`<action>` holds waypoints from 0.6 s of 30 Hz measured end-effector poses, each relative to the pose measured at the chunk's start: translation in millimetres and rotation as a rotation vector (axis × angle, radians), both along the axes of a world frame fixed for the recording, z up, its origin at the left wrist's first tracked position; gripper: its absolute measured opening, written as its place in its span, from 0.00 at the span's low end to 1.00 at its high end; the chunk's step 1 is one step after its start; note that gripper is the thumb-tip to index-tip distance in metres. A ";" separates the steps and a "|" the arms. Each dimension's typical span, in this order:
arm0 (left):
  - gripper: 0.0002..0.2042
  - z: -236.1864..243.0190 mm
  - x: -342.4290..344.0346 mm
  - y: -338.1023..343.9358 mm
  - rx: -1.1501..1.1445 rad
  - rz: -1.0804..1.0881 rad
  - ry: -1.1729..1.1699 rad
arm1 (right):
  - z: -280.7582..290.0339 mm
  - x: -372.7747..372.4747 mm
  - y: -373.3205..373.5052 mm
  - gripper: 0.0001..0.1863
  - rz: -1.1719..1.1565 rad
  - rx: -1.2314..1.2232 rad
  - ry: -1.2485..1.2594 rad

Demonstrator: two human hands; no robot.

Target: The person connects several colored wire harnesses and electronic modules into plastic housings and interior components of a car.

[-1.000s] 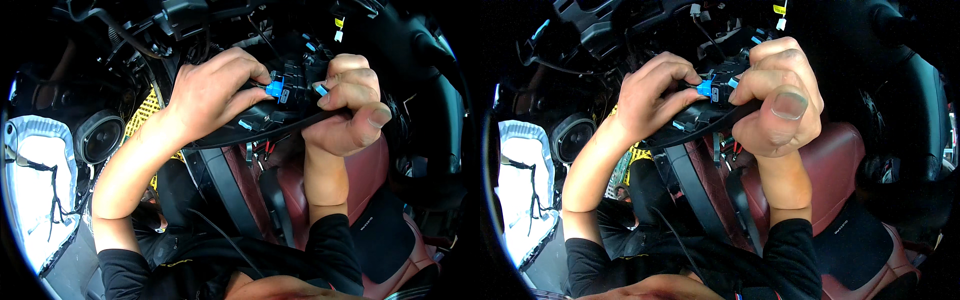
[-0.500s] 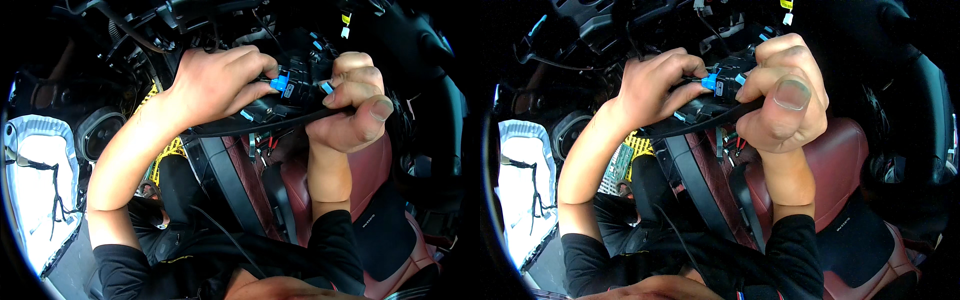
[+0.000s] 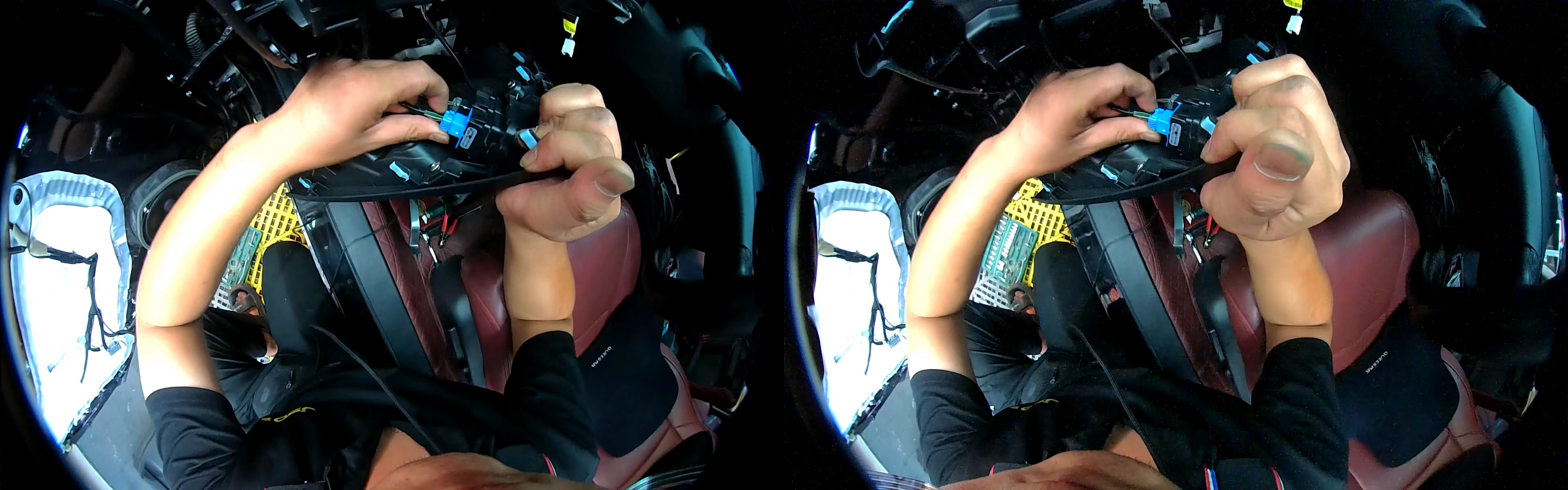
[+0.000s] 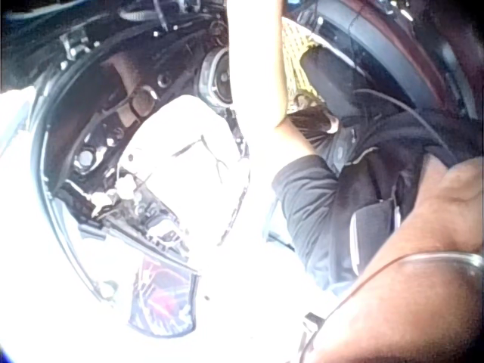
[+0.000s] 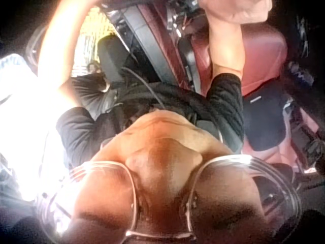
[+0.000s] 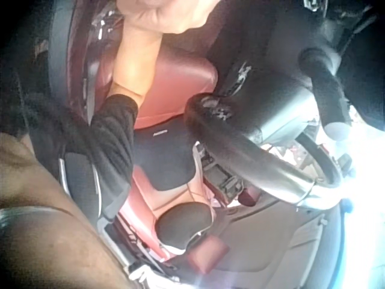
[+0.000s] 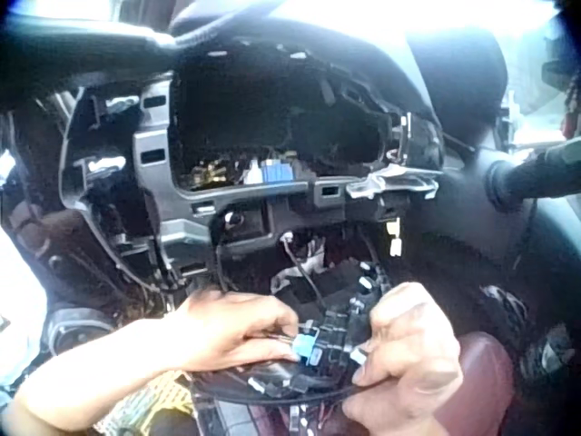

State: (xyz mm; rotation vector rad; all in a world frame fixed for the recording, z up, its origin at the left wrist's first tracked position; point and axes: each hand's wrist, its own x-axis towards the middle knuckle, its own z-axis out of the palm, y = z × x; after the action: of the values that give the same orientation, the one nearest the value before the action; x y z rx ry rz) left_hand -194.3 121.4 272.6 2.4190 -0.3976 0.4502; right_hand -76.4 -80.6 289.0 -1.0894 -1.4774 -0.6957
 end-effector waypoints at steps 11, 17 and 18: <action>0.06 1.0 8.6 3.6 0.143 -0.090 -0.146 | -2.3 2.0 1.1 0.08 0.025 0.055 0.046; 0.05 0.2 5.7 1.2 0.090 -0.069 -0.103 | -5.5 2.7 1.4 0.12 0.006 0.065 -0.011; 0.06 0.6 2.4 1.1 0.083 -0.070 -0.103 | -6.8 4.9 4.7 0.13 0.002 0.084 -0.027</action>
State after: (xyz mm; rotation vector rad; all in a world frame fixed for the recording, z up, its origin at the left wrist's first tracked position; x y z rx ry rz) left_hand -191.9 122.4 273.2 2.4593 -0.5542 0.5381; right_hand -71.5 -75.8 282.2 -1.0179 -1.4592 -0.7665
